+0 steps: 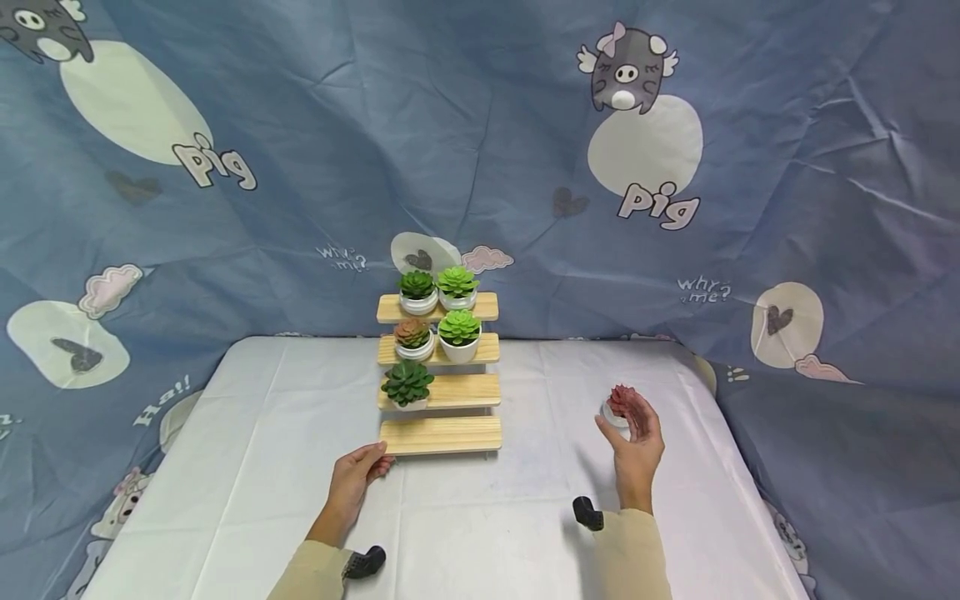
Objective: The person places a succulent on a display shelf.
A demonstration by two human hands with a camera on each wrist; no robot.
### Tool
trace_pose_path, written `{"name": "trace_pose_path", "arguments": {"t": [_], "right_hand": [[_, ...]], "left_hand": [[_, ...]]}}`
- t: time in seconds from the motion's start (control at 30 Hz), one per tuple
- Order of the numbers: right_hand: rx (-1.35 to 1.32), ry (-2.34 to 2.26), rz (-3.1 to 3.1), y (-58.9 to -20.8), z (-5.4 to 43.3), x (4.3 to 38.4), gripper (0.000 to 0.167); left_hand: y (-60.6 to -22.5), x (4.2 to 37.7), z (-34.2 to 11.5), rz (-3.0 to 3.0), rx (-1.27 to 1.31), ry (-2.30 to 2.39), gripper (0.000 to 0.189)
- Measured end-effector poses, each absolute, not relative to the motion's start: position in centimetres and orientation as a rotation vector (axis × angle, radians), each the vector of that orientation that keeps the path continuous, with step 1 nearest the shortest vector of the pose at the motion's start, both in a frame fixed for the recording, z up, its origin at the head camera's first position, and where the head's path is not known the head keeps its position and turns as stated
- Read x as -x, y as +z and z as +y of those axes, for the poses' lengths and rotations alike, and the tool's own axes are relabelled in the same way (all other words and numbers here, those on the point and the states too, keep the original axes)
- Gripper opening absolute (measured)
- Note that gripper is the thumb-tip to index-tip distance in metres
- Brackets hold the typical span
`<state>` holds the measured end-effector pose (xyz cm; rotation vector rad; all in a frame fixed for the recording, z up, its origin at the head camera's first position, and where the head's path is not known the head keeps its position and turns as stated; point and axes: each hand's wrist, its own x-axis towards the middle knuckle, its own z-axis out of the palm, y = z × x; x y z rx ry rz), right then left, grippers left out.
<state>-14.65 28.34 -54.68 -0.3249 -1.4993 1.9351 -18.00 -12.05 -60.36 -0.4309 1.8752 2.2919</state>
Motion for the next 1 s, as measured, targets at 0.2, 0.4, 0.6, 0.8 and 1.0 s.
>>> {"name": "trace_pose_path", "arguments": {"t": [0.2,0.4,0.6,0.8,1.0], "right_hand": [[0.458,1.862,-1.537,-55.7,29.5,14.7,0.073],[0.59,1.804,-1.574,-56.6,30.3,15.5,0.079],[0.697,1.789,-1.644,-57.4,31.2,16.5,0.091],[0.792,1.843,-1.754,-58.5,32.2,17.4,0.097],[0.826,1.904,-1.85,-58.9,32.7,17.9,0.099]], "left_hand": [[-60.5,18.1,-12.1,1.87,0.431,2.295,0.026],[-60.7,18.2,-12.3,1.863,0.433,2.299,0.026],[-60.2,18.1,-12.3,1.85,0.436,2.29,0.024],[-59.7,17.9,-12.3,1.858,0.429,2.287,0.023],[-60.8,18.0,-12.1,1.878,0.436,2.295,0.027]]}}
